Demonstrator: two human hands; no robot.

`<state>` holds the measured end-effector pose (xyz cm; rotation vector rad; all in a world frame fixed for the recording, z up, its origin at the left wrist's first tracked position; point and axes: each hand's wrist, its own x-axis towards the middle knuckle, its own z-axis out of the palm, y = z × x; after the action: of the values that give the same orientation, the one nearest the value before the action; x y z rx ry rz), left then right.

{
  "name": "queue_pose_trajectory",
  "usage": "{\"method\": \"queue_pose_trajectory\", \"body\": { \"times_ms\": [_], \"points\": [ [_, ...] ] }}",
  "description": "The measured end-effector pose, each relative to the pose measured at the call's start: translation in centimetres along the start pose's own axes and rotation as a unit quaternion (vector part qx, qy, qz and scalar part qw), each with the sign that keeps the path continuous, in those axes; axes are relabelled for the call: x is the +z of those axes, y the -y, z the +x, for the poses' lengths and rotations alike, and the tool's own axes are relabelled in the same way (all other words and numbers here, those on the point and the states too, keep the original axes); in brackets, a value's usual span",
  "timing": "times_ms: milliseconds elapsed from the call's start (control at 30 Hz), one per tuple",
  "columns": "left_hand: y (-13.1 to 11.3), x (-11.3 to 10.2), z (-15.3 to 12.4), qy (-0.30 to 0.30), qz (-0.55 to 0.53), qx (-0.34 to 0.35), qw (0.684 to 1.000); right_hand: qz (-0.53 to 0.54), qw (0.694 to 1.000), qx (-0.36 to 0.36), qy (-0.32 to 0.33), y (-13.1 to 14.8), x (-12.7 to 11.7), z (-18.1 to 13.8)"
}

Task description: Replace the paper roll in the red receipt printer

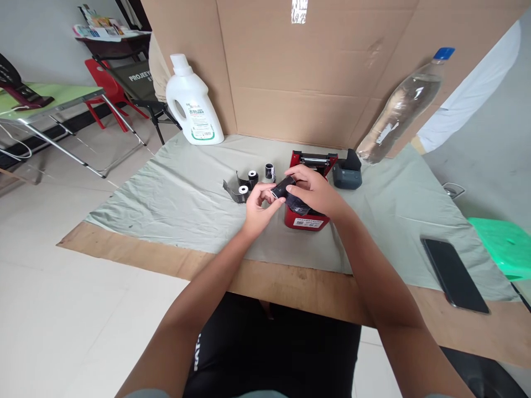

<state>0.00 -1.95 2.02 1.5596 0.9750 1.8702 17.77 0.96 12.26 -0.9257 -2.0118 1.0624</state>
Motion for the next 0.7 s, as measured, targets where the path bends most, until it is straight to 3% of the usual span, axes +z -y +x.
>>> {"method": "queue_pose_trajectory", "body": {
  "times_ms": [133, 333, 533, 700],
  "points": [
    [0.2, -0.4, 0.3, 0.036, 0.025, 0.022, 0.999, 0.04, 0.999, -0.008, 0.034, -0.6, -0.5, 0.2],
    [0.1, -2.1, 1.6, 0.163, 0.075, 0.105, 0.978, 0.078, 0.994, 0.022, 0.08, -1.7, -0.9, 0.2],
    [0.2, -3.0, 2.1, 0.249, 0.083, 0.128, 0.957, 0.107, 0.984, 0.016, 0.141, -1.8, -1.1, 0.1],
    [0.3, -2.6, 1.7, 0.246, 0.069, 0.095, 0.962, 0.112, 0.98, 0.057, 0.152, -1.4, -1.3, 0.0]
  ]
}}
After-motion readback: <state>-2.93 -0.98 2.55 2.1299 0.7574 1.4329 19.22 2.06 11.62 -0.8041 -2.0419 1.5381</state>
